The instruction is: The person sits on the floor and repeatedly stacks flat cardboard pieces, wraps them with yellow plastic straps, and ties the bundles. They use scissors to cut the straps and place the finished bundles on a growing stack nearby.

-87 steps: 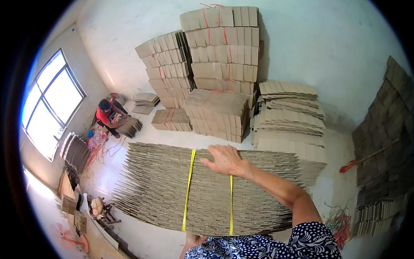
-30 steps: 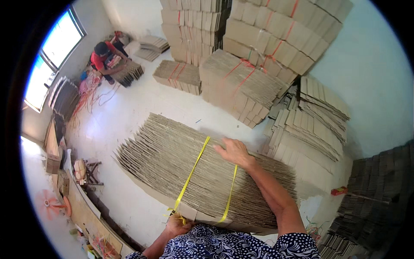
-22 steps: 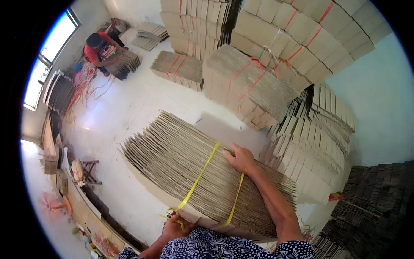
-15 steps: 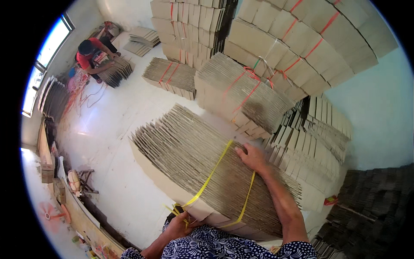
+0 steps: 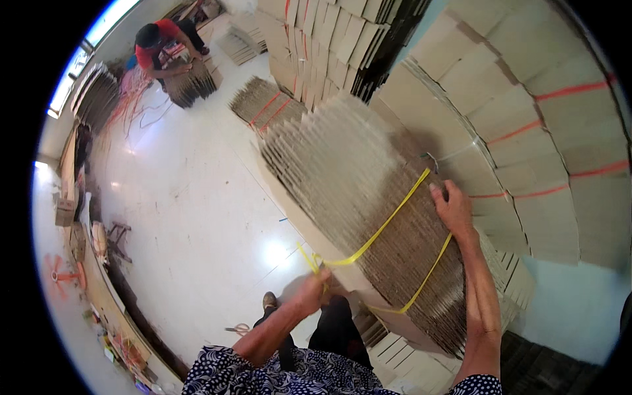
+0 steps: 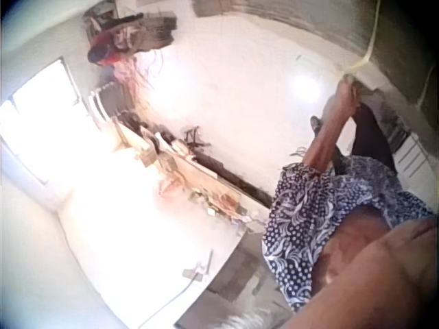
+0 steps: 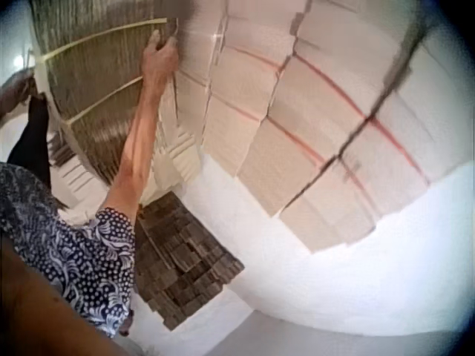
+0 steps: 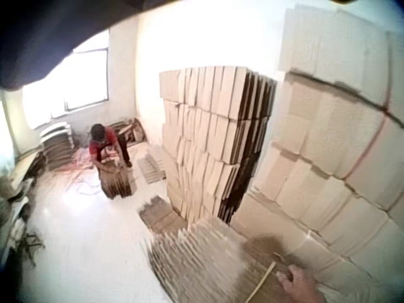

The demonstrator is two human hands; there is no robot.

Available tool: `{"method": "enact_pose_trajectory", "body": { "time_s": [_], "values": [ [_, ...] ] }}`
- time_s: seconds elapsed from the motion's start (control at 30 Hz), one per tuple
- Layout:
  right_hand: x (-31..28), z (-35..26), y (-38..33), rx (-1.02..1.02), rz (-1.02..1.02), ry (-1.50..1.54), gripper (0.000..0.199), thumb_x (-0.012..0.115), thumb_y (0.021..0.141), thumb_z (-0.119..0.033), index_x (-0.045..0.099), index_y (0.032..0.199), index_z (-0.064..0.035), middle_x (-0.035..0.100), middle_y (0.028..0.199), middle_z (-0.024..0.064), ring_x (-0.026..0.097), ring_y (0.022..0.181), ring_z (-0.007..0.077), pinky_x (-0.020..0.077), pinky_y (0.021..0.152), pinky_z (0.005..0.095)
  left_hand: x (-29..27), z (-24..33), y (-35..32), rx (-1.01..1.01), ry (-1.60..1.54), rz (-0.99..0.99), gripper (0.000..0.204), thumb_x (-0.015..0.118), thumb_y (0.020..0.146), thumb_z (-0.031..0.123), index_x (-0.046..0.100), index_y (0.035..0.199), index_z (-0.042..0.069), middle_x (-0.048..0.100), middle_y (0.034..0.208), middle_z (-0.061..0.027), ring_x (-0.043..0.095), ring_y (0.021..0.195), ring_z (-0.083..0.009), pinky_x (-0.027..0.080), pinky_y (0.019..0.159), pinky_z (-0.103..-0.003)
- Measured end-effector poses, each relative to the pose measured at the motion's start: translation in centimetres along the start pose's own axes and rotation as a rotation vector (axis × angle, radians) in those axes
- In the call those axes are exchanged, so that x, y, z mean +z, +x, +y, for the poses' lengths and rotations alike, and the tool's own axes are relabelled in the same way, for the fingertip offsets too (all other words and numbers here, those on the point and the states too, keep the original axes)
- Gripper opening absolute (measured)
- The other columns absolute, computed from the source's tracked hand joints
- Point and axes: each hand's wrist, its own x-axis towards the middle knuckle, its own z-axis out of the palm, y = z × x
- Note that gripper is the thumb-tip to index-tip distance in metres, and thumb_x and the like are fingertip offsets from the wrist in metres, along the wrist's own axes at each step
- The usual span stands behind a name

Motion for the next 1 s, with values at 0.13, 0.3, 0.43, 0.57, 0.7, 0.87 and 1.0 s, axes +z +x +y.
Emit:
{"method": "enact_pose_trajectory", "body": {
  "time_s": [0.13,0.3,0.43,0.57,0.7,0.87,1.0],
  "values": [
    [-0.4,0.4,2.9,-0.067,0.100,0.005,0.050,0.052,0.091,-0.039,0.053,0.113,0.0064,0.060,0.099,0.0276,0.058,0.092,0.0429,0.0464,0.080,0.0461,2.1,5.5,3.0,-0.136,-0.255,0.137,0.038,0.044,0.093,0.037,0.052,0.112,0.004,0.058,0.098,-0.0110,0.059,0.085,-0.0255,0.048,0.066,-0.038],
    [3.6,2.7,-2.2,-0.287,0.177,-0.303,0.055,0.046,0.094,-0.031,0.037,0.134,0.0056,0.039,0.132,0.0290,0.041,0.119,0.0431,0.0342,0.099,0.0483,1.5,2.0,7.7,-0.110,-0.259,0.277,0.033,0.042,0.091,0.033,0.057,0.100,0.006,0.059,0.085,-0.0077,0.058,0.067,-0.0195,0.031,0.044,-0.031],
    [0.1,-0.4,-6.3,-0.284,0.139,-0.302,0.055,0.045,0.094,-0.028,0.034,0.136,0.0059,0.037,0.136,0.0286,0.035,0.125,0.0429,0.0286,0.104,0.0482,2.4,0.0,3.7,-0.073,-0.351,0.313,0.031,0.043,0.089,0.031,0.058,0.099,0.006,0.060,0.083,-0.0064,0.056,0.060,-0.0159,0.027,0.043,-0.028],
    [0.0,-3.6,-5.4,-0.255,0.063,-0.263,0.056,0.044,0.095,-0.028,0.031,0.137,0.0064,0.034,0.138,0.0290,0.033,0.126,0.0434,0.0268,0.105,0.0480,0.4,-0.6,4.3,0.046,-0.357,0.439,0.037,0.037,0.095,0.030,0.061,0.093,0.001,0.064,0.082,-0.0135,0.061,0.068,-0.0246,0.045,0.060,-0.036],
    [1.3,-0.3,-5.2,-0.165,-0.001,-0.271,0.056,0.043,0.095,-0.027,0.030,0.139,0.0052,0.032,0.139,0.0297,0.032,0.127,0.0435,0.0255,0.106,0.0477,1.5,-2.6,7.6,0.037,0.089,0.458,0.039,0.040,0.094,0.028,0.060,0.098,-0.005,0.063,0.081,-0.0200,0.062,0.072,-0.0257,0.049,0.065,-0.039],
    [3.0,-2.8,-5.5,-0.173,0.020,-0.260,0.055,0.043,0.095,-0.026,0.030,0.140,0.0032,0.031,0.139,0.0293,0.032,0.127,0.0424,0.0245,0.106,0.0471,-1.6,-6.4,9.5,0.443,0.326,0.403,0.032,0.039,0.089,0.020,0.059,0.096,-0.004,0.063,0.083,-0.0217,0.064,0.071,-0.0310,0.049,0.062,-0.043],
    [1.7,-2.4,-6.2,-0.128,-0.001,-0.228,0.054,0.045,0.094,-0.023,0.032,0.139,0.0024,0.033,0.138,0.0280,0.032,0.128,0.0407,0.0244,0.106,0.0462,0.9,-4.9,9.0,0.186,0.152,0.540,0.027,0.040,0.087,0.017,0.059,0.092,-0.002,0.063,0.084,-0.0252,0.062,0.074,-0.0389,0.048,0.064,-0.046]
  ]
}}
